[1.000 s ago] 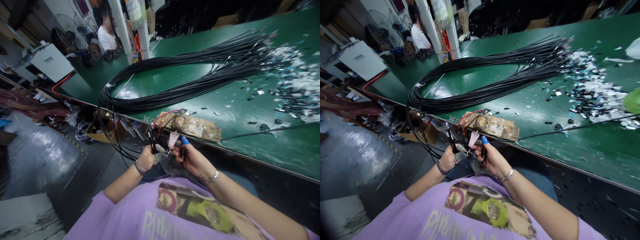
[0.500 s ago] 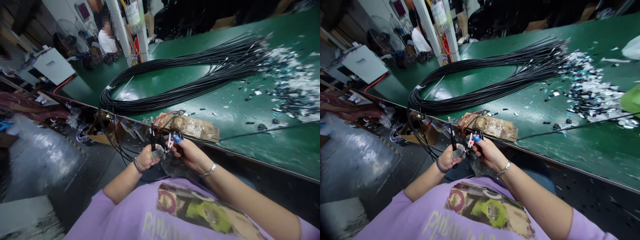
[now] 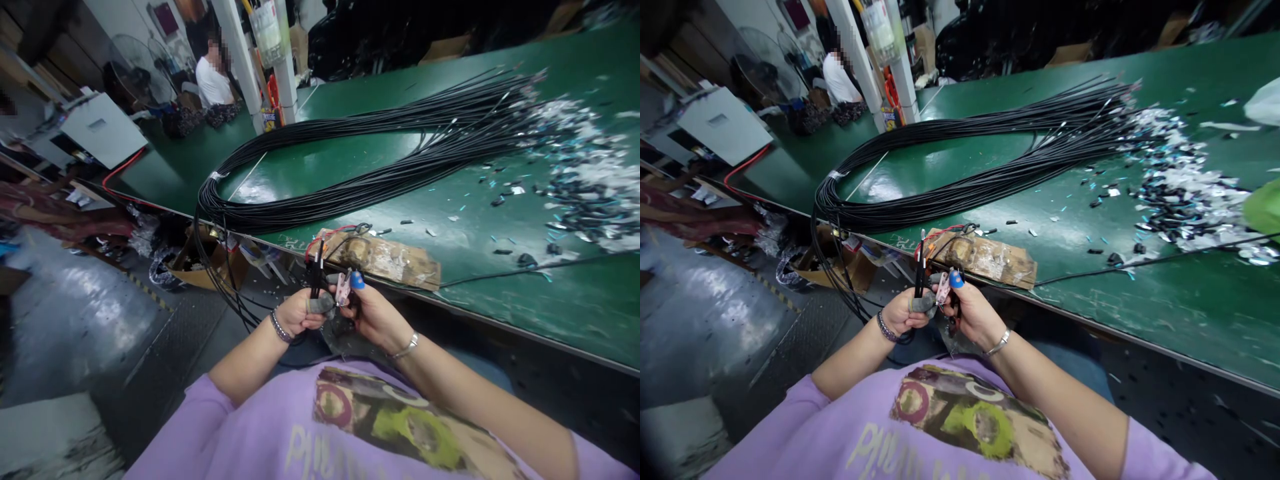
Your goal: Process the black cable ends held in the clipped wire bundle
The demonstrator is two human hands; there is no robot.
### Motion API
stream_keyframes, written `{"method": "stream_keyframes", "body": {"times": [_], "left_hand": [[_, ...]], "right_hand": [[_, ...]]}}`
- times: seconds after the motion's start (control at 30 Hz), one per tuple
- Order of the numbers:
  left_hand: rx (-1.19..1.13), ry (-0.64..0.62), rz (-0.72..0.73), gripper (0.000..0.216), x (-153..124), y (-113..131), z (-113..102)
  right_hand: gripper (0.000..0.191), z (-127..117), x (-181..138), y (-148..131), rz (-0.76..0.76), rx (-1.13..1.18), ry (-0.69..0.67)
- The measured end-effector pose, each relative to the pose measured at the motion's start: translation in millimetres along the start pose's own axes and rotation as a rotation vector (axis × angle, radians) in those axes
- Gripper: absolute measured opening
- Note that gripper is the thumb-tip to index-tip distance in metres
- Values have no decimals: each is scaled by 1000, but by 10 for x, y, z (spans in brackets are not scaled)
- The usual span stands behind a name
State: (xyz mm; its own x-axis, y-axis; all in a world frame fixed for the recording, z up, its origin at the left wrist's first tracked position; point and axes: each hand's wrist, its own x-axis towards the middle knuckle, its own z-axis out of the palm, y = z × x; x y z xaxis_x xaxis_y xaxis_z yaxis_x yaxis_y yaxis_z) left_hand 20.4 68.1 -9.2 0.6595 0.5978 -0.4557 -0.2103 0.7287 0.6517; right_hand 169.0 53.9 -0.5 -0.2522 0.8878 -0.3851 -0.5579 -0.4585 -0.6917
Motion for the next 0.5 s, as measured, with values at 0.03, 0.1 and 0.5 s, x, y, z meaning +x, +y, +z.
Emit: {"method": "stream_keyframes", "body": {"times": [0.03, 0.1, 0.5], "left_hand": [[7, 3, -12, 38, 8, 0, -3], [14, 5, -37, 36, 19, 0, -8], [13, -46, -34, 38, -26, -57, -42]], "right_hand": [[45, 4, -4, -8, 1, 5, 5], [45, 8, -14, -23, 4, 4, 11], [51, -69, -63, 34, 69, 27, -16]]}}
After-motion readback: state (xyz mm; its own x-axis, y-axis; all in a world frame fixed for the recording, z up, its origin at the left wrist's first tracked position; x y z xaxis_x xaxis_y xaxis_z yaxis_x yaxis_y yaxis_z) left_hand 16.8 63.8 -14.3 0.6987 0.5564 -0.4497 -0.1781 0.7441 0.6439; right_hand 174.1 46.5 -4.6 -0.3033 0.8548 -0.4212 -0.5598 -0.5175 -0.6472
